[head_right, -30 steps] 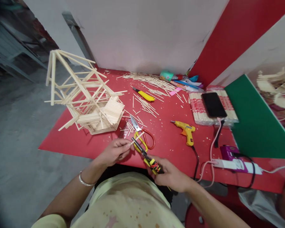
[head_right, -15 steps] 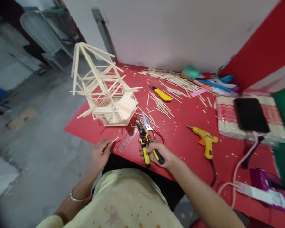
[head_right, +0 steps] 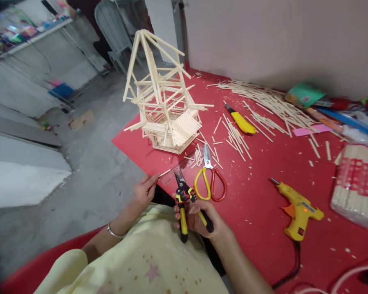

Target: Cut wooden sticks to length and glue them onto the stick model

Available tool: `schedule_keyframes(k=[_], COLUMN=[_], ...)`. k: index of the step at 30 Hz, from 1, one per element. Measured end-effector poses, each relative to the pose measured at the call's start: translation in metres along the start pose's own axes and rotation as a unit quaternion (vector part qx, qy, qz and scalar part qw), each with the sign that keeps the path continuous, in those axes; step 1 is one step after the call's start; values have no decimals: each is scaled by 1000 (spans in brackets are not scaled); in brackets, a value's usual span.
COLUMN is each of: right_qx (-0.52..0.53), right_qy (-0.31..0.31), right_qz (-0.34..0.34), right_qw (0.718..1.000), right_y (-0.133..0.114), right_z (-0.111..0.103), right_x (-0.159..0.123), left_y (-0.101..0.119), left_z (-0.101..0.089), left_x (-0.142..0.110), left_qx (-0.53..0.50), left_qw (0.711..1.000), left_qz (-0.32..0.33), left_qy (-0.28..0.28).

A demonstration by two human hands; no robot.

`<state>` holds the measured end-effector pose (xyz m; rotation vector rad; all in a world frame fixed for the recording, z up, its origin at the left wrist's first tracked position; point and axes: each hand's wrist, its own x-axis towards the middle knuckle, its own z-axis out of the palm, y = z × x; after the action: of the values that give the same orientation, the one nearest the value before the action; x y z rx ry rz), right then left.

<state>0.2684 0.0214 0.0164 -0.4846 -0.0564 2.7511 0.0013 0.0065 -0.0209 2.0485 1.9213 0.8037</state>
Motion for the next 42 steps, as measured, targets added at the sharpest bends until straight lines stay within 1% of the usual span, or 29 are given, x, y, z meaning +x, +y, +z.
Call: schedule_keyframes(k=[2, 5, 9, 14, 17, 21, 24, 26, 30, 36, 38, 42], right_qx=[3, -1, -3, -14, -23, -29, -32, -35, -37, -35, -27, -10], right_qy=[1, 4, 5, 8, 5, 3, 6, 14, 22, 33, 28, 11], right_qz=[-5, -8, -7, -5, -5, -7, -13, -10, -5, -3, -3, -13], right_qw=[1000, 1000, 1000, 1000, 1000, 1000, 999, 999, 999, 999, 999, 1000], right_y=[0, 1, 3, 2, 1, 2, 3, 3, 2, 2, 3, 4], right_z=[-1, -1, 2, 5, 6, 4, 2, 2, 5, 5, 3, -1], right_x=[1, 0, -2, -2, -3, -2, -2, -2, -3, -4, -4, -3], left_y=[1, 2, 4, 6, 7, 9, 12, 14, 19, 24, 26, 26], left_z=[-1, -2, -3, -8, -9, -8, -10, -13, -20, -30, -32, -33], left_x=[-1, 1, 3, 7, 9, 10, 10, 11, 15, 23, 26, 29], left_qx=[-20, -37, -24, -8, -4, -5, -3, -1, 20, 132, 157, 178], left_qw=[1000, 999, 1000, 1000, 1000, 1000, 1000, 1000, 997, 979, 973, 968], left_qz=[-3, -7, -4, 14, 19, -2, -19, -23, -20, 0, 0, 2], left_qy=[-6, 3, 11, -8, 1, 12, 2, -13, -77, -154, -168, -179])
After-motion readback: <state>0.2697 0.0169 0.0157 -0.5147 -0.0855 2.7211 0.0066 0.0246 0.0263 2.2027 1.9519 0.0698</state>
